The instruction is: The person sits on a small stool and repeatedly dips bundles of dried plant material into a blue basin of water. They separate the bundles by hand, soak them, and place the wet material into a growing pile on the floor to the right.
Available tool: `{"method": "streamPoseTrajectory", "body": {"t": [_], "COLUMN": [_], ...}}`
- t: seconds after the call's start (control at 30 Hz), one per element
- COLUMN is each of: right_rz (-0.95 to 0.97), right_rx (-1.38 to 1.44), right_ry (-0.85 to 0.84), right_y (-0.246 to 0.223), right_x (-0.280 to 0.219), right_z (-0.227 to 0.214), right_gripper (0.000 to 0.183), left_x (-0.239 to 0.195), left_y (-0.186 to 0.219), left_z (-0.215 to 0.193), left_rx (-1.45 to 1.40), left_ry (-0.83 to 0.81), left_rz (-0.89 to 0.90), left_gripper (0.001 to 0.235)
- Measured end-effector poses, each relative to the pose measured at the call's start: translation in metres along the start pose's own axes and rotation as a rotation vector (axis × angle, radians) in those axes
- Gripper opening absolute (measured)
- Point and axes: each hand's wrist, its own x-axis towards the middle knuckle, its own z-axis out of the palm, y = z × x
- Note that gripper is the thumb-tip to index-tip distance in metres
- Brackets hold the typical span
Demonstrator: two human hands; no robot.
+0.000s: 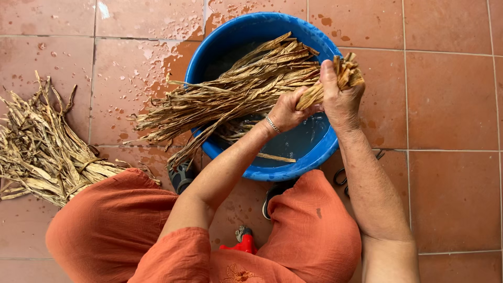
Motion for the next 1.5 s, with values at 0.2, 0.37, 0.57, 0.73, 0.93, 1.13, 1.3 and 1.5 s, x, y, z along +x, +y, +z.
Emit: {"method": "streamPoseTrajectory", "body": {"t": [0.2,0.37,0.57,0.73,0.93,1.13,1.3,1.5], "right_rz": [0.175,0.132,0.138,0.254,0.396,0.541,0.397,0.385], "right_rx": [0.365,0.473,0.383,0.397,0.361,0.287,0.188,0.298], "right_ry": [0.254,0.218,0.313,0.422,0.366,0.379,0.341,0.236], "right_y": [-0.041,-0.034,-0.004,0.021,0.040,0.050,0.062,0.048], "right_x": [0.040,0.044,0.041,0.015,-0.026,-0.064,-0.076,-0.071], "right_z": [-0.055,-0.079,-0.125,-0.146,-0.113,-0.052,-0.048,-0.042], "right_gripper": [0.022,0.025,0.038,0.036,0.030,0.031,0.031,0.025], "left_x": [-0.071,-0.113,-0.112,-0.070,-0.078,-0.162,-0.174,-0.090], "left_y": [-0.095,-0.141,-0.128,-0.076,-0.059,-0.131,-0.155,-0.106], "left_z": [-0.014,-0.022,-0.047,-0.072,-0.045,0.050,0.052,0.015], "left_rx": [0.389,0.470,0.578,0.903,1.399,0.884,0.846,0.252], "left_ry": [-0.021,0.052,0.057,-0.168,-0.183,-0.807,-0.707,-0.390], "left_rz": [-0.182,-0.148,-0.269,-0.576,-0.094,-0.325,-0.514,-0.510], "left_gripper": [0.025,0.024,0.014,0.022,0.089,0.040,0.020,0.030]}}
